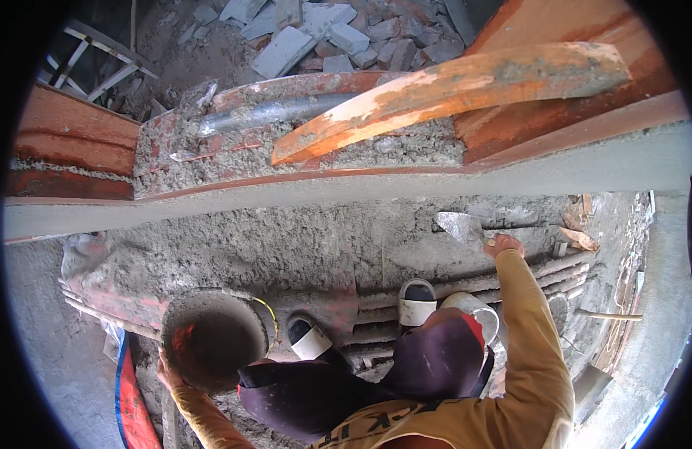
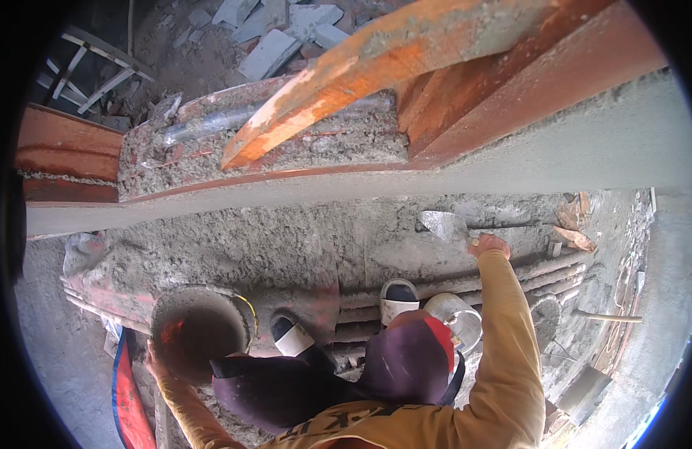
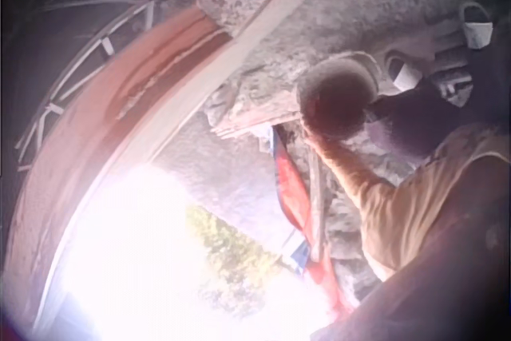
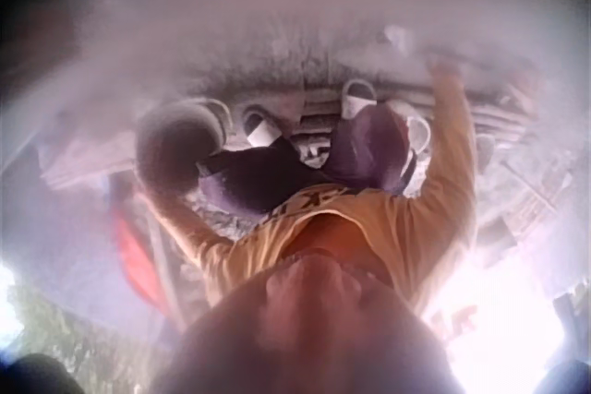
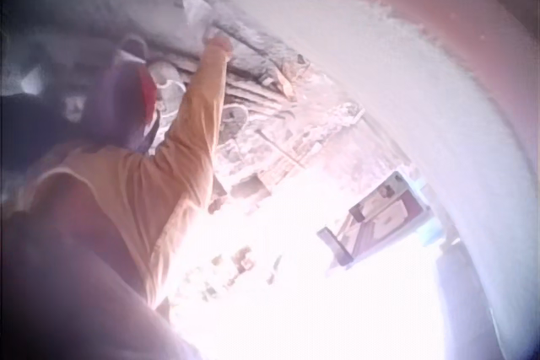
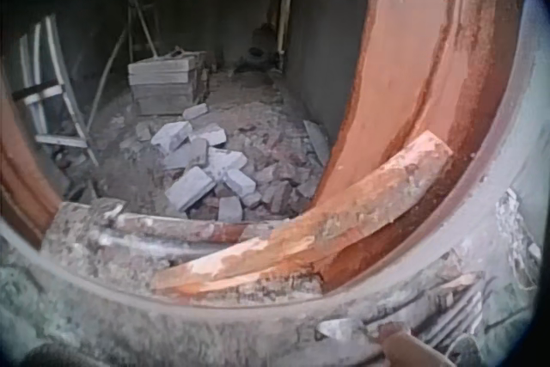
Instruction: The person scoops wet cement from a bucket with a trowel and applies it to a vertical wall surface, smoothing it in place. The person repeatedly refills the trowel from the bucket and spreads the cement along the wall.
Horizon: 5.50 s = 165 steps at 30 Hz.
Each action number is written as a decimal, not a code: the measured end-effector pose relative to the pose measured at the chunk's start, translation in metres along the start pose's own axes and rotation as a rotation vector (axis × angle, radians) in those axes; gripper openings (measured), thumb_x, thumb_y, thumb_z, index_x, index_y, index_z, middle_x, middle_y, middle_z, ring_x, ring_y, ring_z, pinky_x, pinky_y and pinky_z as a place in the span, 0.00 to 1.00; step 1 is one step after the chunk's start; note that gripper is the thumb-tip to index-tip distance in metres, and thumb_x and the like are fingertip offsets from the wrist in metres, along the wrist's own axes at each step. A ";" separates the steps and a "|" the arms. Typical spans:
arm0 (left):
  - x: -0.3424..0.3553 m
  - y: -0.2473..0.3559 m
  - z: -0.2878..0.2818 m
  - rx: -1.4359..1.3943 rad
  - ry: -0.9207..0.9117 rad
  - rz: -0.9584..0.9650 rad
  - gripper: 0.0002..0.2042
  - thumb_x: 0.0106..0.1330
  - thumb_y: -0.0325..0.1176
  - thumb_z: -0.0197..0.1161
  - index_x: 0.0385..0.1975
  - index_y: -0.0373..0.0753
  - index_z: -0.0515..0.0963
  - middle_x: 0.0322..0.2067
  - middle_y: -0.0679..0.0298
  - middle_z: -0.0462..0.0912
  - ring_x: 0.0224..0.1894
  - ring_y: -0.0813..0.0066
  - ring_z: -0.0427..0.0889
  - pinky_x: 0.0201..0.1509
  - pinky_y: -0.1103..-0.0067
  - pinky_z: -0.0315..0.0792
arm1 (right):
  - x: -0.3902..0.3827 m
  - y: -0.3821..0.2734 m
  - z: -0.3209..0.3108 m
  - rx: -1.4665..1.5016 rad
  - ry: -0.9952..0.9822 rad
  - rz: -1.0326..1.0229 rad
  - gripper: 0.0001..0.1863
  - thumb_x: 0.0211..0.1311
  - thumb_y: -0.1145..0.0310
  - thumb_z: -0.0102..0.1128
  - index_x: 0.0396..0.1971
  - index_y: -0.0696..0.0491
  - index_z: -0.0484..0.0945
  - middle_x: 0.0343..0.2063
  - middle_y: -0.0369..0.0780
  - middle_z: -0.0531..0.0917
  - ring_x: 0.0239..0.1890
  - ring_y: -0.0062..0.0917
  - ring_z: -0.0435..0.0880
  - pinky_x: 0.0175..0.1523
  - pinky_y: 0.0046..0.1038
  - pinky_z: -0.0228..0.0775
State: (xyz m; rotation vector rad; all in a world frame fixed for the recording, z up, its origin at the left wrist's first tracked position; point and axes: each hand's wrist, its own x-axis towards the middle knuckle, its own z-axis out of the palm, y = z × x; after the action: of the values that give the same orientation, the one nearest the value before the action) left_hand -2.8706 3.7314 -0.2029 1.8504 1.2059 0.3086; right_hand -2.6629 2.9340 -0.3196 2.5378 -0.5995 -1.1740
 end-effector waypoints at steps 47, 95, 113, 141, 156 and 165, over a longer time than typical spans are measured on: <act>-0.075 -0.029 0.051 0.477 0.010 0.461 0.24 0.68 0.42 0.47 0.57 0.31 0.63 0.58 0.51 0.63 0.62 0.60 0.59 0.65 0.71 0.51 | 0.027 -0.106 0.007 0.072 0.176 -0.349 0.30 0.47 0.38 0.51 0.38 0.49 0.76 0.35 0.46 0.81 0.40 0.39 0.80 0.46 0.36 0.71; 0.011 -0.134 -0.096 0.178 0.129 -0.079 0.29 0.69 0.52 0.38 0.48 0.27 0.71 0.43 0.52 0.78 0.47 0.68 0.74 0.53 0.76 0.65 | -0.322 -0.385 -0.100 0.238 0.559 -1.852 0.16 0.51 0.66 0.54 0.39 0.55 0.68 0.27 0.40 0.70 0.32 0.31 0.74 0.38 0.32 0.68; 0.017 -0.160 -0.106 0.425 0.408 -0.163 0.31 0.67 0.56 0.39 0.53 0.32 0.68 0.51 0.49 0.72 0.51 0.65 0.71 0.57 0.74 0.62 | -0.032 0.064 -0.006 -0.091 0.168 -0.011 0.23 0.48 0.53 0.52 0.42 0.51 0.71 0.42 0.47 0.78 0.45 0.43 0.77 0.51 0.40 0.68; 0.005 -0.116 -0.077 0.405 0.337 -0.139 0.30 0.67 0.55 0.38 0.57 0.35 0.65 0.56 0.50 0.67 0.58 0.58 0.67 0.60 0.72 0.61 | -0.069 -0.125 -0.076 -0.507 0.308 -0.518 0.11 0.57 0.68 0.45 0.38 0.53 0.73 0.35 0.42 0.80 0.36 0.33 0.82 0.41 0.32 0.74; 0.001 -0.106 -0.069 0.466 0.362 -0.079 0.29 0.68 0.53 0.38 0.56 0.33 0.65 0.56 0.49 0.67 0.58 0.60 0.67 0.60 0.74 0.60 | -0.016 -0.002 -0.012 0.049 0.076 0.111 0.22 0.50 0.55 0.54 0.42 0.52 0.75 0.42 0.47 0.79 0.48 0.40 0.77 0.53 0.37 0.67; 0.000 -0.109 -0.068 0.476 0.376 -0.083 0.29 0.68 0.53 0.38 0.56 0.33 0.65 0.55 0.49 0.68 0.58 0.60 0.67 0.59 0.74 0.60 | -0.061 -0.095 0.057 0.387 0.169 -0.197 0.26 0.50 0.53 0.54 0.46 0.54 0.69 0.38 0.52 0.78 0.43 0.47 0.77 0.49 0.42 0.67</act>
State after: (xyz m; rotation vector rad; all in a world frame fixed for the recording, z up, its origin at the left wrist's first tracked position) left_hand -2.9792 3.7832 -0.2479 2.2008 1.7252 0.3556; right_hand -2.7190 3.0422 -0.3553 3.0471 -0.5932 -0.9631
